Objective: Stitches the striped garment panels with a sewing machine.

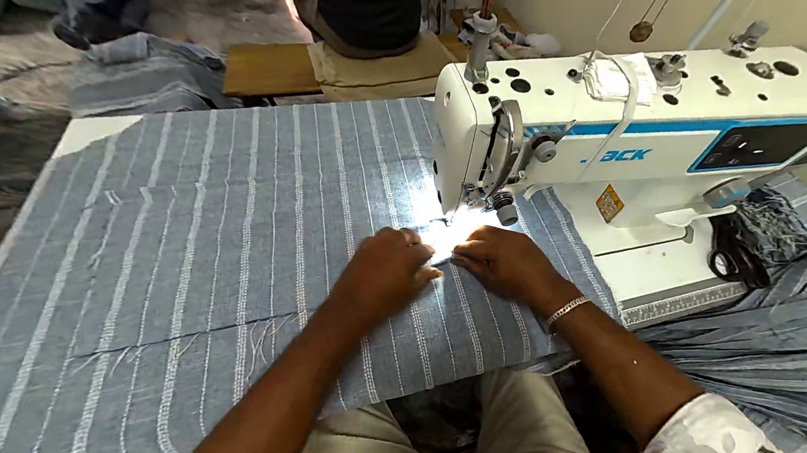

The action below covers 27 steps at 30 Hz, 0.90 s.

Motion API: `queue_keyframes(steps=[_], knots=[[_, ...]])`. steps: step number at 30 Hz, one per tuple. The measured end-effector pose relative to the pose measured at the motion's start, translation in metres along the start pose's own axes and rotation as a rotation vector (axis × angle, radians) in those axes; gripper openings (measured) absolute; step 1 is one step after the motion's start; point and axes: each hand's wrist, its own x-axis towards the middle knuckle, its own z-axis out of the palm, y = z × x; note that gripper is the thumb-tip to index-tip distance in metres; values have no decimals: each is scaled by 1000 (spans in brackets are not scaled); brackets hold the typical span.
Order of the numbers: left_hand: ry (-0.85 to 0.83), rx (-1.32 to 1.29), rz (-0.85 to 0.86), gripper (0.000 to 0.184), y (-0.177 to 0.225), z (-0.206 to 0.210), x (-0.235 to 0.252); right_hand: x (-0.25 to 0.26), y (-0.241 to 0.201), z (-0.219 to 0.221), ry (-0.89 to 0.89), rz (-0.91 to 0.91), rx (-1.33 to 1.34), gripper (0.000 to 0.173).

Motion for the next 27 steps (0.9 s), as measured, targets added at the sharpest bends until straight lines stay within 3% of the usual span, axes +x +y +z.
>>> queue_keyframes(steps=[5,7,11,18,21,24,27], knots=[[103,161,166,21,5,20,10,0,2,6,90,-79,-10,21],[106,208,127,26,14,28,0,0,0,4,55,-58,12,20],[-146,221,-79,46,34,27,-12,-6,-4,-3,-26,-17,31,22],[-159,194,-79,55,20,25,2,-17,-14,-11,-211,133,-61,35],[-184,176,-89,57,10,16,15,-25,-19,-34,-290,168,4,33],[-198,175,-109,56,6,13,22,-51,-11,-66,-215,171,85,30],[-227,183,-128,54,5,9,27,-79,8,-95,-70,289,96,29]])
